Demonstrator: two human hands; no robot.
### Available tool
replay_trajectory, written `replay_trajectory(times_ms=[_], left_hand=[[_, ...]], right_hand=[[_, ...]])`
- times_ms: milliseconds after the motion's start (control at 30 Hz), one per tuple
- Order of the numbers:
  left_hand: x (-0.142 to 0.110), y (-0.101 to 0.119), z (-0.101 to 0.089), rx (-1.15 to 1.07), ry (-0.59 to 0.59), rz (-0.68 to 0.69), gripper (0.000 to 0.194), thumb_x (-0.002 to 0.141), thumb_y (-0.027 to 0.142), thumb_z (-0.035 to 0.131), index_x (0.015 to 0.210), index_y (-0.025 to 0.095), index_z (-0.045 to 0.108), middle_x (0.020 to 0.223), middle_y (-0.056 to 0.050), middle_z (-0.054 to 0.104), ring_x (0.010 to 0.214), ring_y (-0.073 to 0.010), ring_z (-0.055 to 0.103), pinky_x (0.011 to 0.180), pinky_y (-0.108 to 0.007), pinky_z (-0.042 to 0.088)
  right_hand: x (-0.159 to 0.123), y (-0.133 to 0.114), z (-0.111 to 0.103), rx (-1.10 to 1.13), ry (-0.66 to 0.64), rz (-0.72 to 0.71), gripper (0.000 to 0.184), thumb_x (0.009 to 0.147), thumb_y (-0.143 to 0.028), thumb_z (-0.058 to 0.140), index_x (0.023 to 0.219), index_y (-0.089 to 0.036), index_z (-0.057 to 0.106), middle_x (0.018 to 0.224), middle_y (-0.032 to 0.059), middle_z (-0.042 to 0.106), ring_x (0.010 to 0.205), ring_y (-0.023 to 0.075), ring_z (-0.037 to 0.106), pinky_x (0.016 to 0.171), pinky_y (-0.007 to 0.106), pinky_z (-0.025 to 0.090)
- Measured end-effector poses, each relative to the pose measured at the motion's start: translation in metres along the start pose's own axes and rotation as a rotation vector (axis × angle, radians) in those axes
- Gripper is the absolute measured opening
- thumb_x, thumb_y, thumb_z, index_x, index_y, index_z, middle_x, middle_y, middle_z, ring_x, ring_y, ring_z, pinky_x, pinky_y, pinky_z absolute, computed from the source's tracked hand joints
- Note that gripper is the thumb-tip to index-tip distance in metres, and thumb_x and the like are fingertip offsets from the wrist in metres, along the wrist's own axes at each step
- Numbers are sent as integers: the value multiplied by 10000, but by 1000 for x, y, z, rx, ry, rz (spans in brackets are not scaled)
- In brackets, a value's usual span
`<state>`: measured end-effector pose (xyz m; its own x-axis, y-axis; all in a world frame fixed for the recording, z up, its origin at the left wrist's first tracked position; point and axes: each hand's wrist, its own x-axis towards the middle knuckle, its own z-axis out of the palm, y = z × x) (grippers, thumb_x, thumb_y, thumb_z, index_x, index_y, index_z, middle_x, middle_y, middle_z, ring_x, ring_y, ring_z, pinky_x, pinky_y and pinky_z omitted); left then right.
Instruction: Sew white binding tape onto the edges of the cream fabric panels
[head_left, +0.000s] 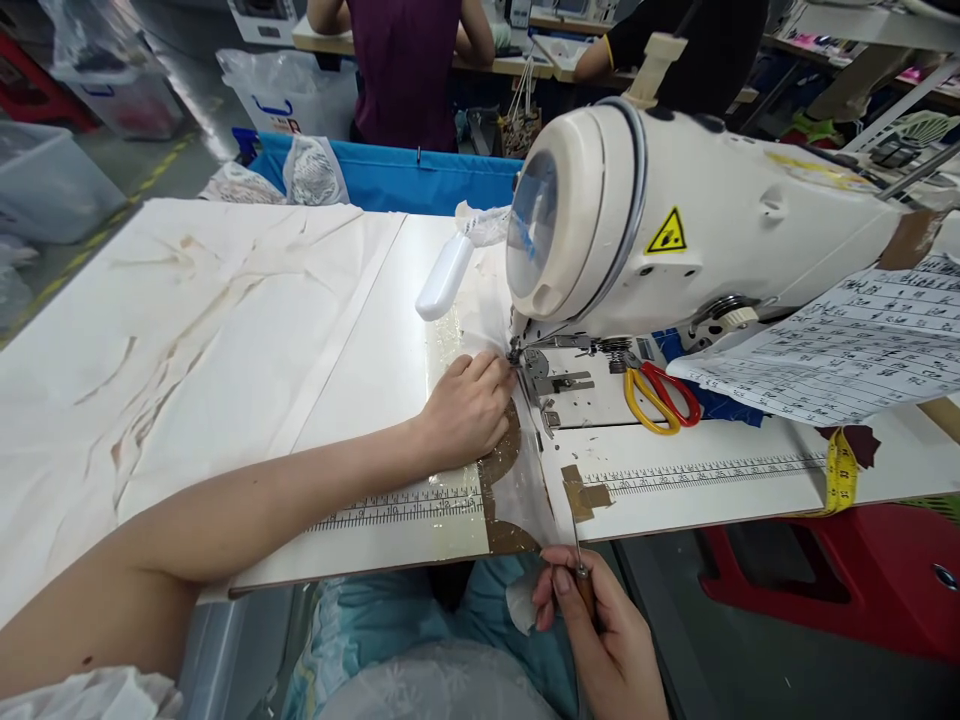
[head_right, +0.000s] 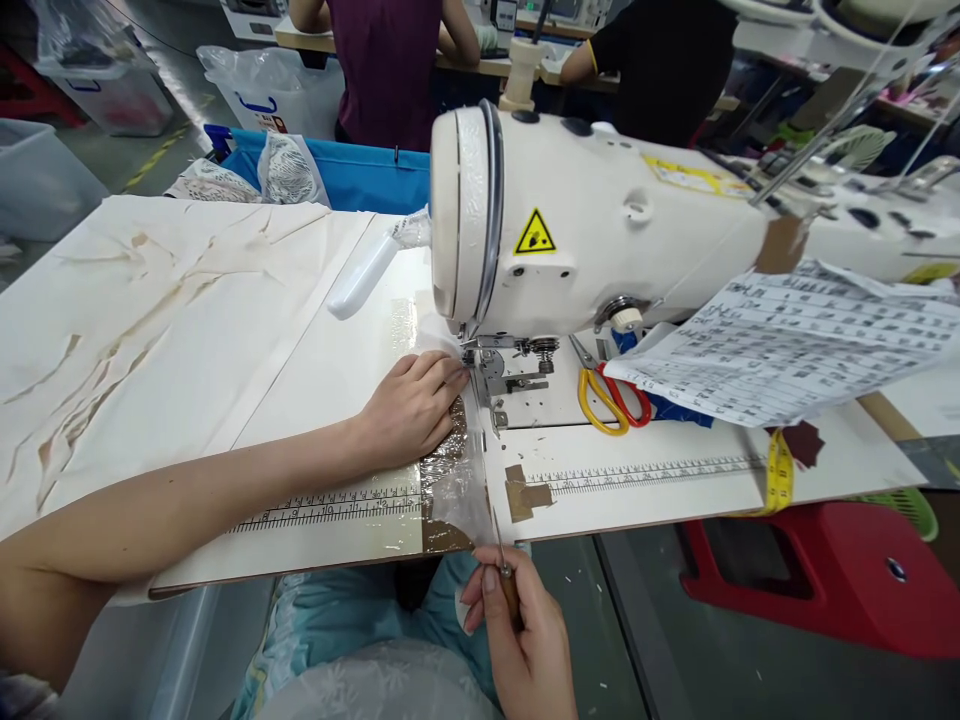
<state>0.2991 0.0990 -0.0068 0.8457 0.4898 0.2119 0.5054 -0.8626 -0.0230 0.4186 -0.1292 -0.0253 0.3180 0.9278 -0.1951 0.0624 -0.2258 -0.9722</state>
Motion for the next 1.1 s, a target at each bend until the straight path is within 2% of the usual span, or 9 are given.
replay_trajectory(times_ms=[133,333,600,700,800,900,1033,1100], left_hand=[[-4,7,0,-5,31,36,433,934,261,418,1258,26,583,1290,-178,573,1161,-306,490,936,-413,388],[-6,10,-3,-23,18,61,429,928,274,422,1238,24,584,1293,-194,565,1154,-309,498,988,-428,378],[-8,10,1,-31,62,91,420,915,281,444,1235,47,583,1289,-189,572,1190,-318,497,1029,-449,368],[-7,10,2,-49,73,85,414,914,269,445,1228,39,588,1298,-192,566,1201,-319,493,1023,-441,379],[-6,8,4,-69,74,58,406,912,252,454,1230,41,592,1288,-187,569,1214,-323,481,1006,-436,400],[-5,5,7,-73,87,45,417,907,242,468,1239,16,582,1266,-193,569,1194,-330,484,978,-442,431],[0,0,11,-69,112,54,338,944,137,388,1195,35,588,1196,-178,593,1047,-277,537,877,-405,504],[4,-1,11,-45,106,63,324,951,59,337,1144,42,597,1116,-177,618,971,-256,551,812,-387,530]], right_hand=[[0,2,-5,7,-8,23,267,976,-437,527,1031,-205,645,700,18,634,530,134,620,506,235,535],[4,2,-7,-7,-25,23,245,967,-412,547,1052,-206,649,710,18,643,551,143,631,532,246,535],[2,-4,-7,-72,1,8,242,968,-407,538,1048,-208,648,702,10,639,558,152,631,544,252,538],[2,-8,-8,-137,55,-29,229,959,-403,550,1035,-214,656,700,6,652,563,144,616,556,235,527],[0,-16,-11,-255,121,-58,244,950,-421,558,1012,-223,685,675,0,656,537,130,580,499,203,478],[-2,-26,-16,-356,113,-113,256,949,-420,558,1018,-229,714,664,5,666,484,122,539,451,201,448],[1,-49,-16,-322,179,-232,211,968,-351,542,1007,-261,729,785,22,720,436,98,495,411,203,407],[7,-65,-14,-279,146,-333,179,963,-308,554,985,-278,729,808,13,725,433,91,494,397,196,400]])
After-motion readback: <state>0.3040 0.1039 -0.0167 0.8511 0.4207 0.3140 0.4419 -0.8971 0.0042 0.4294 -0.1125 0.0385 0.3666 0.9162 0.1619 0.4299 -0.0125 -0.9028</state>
